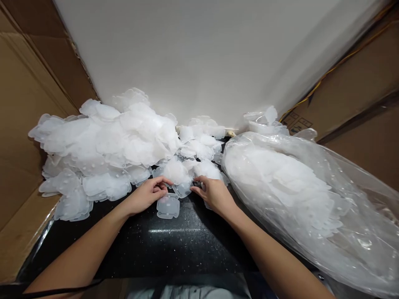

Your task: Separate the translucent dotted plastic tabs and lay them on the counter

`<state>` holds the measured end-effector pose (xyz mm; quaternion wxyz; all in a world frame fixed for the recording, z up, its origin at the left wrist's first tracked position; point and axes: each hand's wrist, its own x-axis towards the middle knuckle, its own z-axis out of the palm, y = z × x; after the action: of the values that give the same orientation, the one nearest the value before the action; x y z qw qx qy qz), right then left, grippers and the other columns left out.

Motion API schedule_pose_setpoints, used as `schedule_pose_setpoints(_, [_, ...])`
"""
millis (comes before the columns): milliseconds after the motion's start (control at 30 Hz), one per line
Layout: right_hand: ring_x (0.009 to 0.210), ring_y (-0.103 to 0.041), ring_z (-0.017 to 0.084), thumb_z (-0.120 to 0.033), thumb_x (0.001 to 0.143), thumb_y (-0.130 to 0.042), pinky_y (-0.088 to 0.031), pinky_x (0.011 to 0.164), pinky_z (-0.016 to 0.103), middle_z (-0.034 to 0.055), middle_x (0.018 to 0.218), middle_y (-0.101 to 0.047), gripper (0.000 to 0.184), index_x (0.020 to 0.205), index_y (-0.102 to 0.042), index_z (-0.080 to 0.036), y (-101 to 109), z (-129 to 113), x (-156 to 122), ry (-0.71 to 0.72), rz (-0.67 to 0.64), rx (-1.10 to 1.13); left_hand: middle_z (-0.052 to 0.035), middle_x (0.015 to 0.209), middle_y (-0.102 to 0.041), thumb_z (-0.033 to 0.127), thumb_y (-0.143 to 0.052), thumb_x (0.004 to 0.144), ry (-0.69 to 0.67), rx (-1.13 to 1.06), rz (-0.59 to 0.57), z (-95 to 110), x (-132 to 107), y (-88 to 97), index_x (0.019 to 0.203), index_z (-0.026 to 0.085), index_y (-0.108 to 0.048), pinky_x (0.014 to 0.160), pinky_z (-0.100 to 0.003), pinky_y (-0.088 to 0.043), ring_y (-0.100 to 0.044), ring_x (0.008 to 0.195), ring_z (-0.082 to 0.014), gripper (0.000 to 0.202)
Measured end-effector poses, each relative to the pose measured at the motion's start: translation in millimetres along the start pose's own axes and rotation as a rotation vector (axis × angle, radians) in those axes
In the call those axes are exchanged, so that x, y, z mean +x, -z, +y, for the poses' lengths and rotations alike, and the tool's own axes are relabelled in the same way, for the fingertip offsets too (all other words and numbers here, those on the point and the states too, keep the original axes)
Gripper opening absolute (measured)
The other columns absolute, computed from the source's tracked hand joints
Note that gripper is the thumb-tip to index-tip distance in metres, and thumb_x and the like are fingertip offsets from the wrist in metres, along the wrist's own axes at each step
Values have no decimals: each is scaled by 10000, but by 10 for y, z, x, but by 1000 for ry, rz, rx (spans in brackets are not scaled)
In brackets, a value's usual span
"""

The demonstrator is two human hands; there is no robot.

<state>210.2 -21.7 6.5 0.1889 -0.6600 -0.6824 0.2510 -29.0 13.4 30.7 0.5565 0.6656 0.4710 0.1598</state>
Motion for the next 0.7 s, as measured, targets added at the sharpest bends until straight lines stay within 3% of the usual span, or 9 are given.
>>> schedule_pose_setpoints(100, [731, -616, 231, -369, 832, -653, -360, 626, 290, 68, 773, -679, 262, 1026, -661, -193, -71, -64, 3, -36, 24, -76, -29, 866, -653, 398, -617, 799, 8, -25, 11, 8, -5, -9, 1075, 178, -640, 733, -307, -476, -625, 827, -201, 354])
schedule_pose_setpoints(200, [756, -594, 197, -263, 794, -627, -377, 655, 273, 38, 803, -657, 69, 806, -611, -197, -78, -28, 38, 25, 5, 137, -44, 928, -683, 372, -642, 774, 9, -24, -17, 9, -5, -6, 1084, 177, -635, 761, -321, -494, -640, 827, -196, 367])
schedule_pose_setpoints(267, [700, -569, 167, -235, 760, -606, -386, 637, 257, 7, 740, -624, 61, 750, -560, -196, -12, 33, 40, 35, -89, 378, -57, 979, -699, 335, -650, 762, 6, -16, -42, 2, -6, 5, 1085, 181, -629, 791, -331, -500, -652, 865, -202, 358])
schedule_pose_setpoints(367, [648, -549, 144, -252, 730, -631, -397, 626, 247, -11, 682, -615, 100, 784, -579, -186, 155, 125, 3, -3, -340, 631, -86, 1072, -716, 341, -631, 789, 6, -15, -76, -1, -12, 24, 1085, 194, -626, 858, -361, -495, -650, 1022, -242, 331])
schedule_pose_setpoints(467, [659, -555, 139, -279, 744, -647, -413, 653, 251, 4, 697, -640, 127, 806, -652, -168, 278, 184, -23, -63, -469, 655, -99, 1115, -720, 415, -606, 832, 25, -37, -108, 19, -20, 35, 1089, 199, -621, 886, -376, -491, -629, 1115, -268, 336])
schedule_pose_setpoints(700, [514, -436, 87, -291, 837, -559, -318, 502, 221, 24, 779, -701, 245, 955, -722, -152, 273, 251, 42, -126, -507, 588, -75, 1099, -732, 500, -580, 865, 67, -68, -126, 47, 3, 41, 1095, 208, -618, 851, -342, -499, -656, 1046, -248, 374])
